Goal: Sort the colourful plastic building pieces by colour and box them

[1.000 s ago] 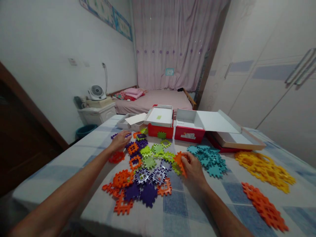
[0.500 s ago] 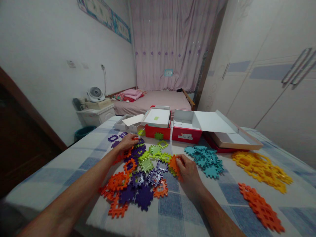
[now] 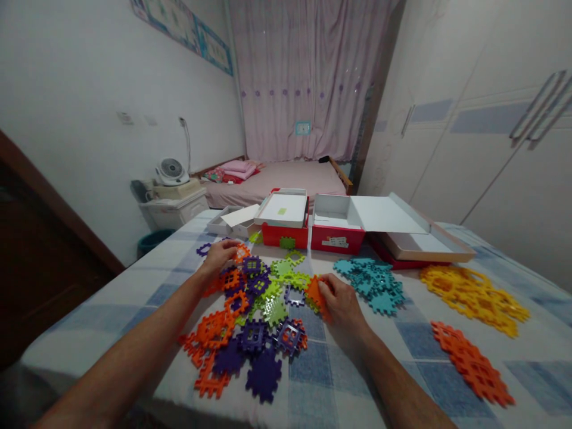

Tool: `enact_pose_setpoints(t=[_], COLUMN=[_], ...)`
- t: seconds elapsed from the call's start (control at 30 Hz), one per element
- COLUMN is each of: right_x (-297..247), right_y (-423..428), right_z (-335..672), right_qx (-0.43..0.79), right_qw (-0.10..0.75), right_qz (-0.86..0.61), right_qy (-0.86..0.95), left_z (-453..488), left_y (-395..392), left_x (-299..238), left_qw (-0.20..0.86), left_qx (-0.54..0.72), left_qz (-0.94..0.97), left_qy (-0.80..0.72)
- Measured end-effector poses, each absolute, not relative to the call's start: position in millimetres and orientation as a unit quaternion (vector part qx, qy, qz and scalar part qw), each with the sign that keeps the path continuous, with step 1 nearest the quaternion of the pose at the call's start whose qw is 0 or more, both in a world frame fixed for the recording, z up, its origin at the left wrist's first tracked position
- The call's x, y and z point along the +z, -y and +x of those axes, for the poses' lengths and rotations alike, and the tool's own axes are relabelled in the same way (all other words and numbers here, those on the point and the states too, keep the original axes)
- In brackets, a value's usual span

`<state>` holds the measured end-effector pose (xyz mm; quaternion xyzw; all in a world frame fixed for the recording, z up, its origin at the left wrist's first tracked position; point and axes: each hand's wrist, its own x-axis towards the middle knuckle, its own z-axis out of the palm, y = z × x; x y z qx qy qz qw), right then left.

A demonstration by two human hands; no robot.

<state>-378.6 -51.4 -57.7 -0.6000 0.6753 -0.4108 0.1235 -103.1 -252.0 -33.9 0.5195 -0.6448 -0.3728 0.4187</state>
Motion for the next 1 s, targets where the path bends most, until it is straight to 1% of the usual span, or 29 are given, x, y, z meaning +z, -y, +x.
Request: enact_pose_setpoints(t=[0.13, 0.27, 0.37, 0.47, 0.53, 0.63, 0.8, 0.93, 1.0], right_x=[-58.3, -59.5, -60.1, -59.9, -59.9, -60.6, -61.2, -61.7, -61.6], right_y=[51.7, 53.4, 54.3, 53.8, 53.4, 52.9, 52.5, 52.3, 51.8], right_z=[-378.9, -381.0, -381.9, -381.5, -381.4, -382.9, -388.2, -392.8, -394.8], right_qx=[-0.409, -0.399, -0.399, -0.406, -0.413, -0.423, -0.431, -0.426, -0.416], right_qw=[0.136, 0.134, 0.128, 0.12, 0.12, 0.124, 0.113, 0.075, 0.045], right_qz=[-0.588, -0.594, -0.597, -0.594, -0.587, -0.572, -0.554, -0.547, -0.551], right_qy=[-0.684, -0.686, -0.684, -0.684, -0.686, -0.692, -0.703, -0.716, -0.722], left_z=[-91.9, -70.9, -57.2, -48.7, -45.9, -45.7, -52.2, -44.9, -33.0], left_y=[242.9, 222.7, 209.5, 203.5, 203.0, 203.9, 197.2, 190.2, 191.2], left_x=[-19.7, -16.5, -23.9, -34.4, -41.3, -50.2, -52.1, -39.7, -35.1], left_qw=[0.426, 0.336, 0.271, 0.245, 0.232, 0.227, 0.256, 0.27, 0.277], left_qx=[-0.391, -0.429, -0.375, -0.296, -0.269, -0.253, -0.219, -0.233, -0.22], left_qz=[0.526, 0.49, 0.487, 0.492, 0.471, 0.443, 0.47, 0.475, 0.499], left_qy=[0.624, 0.68, 0.741, 0.781, 0.808, 0.83, 0.816, 0.805, 0.791])
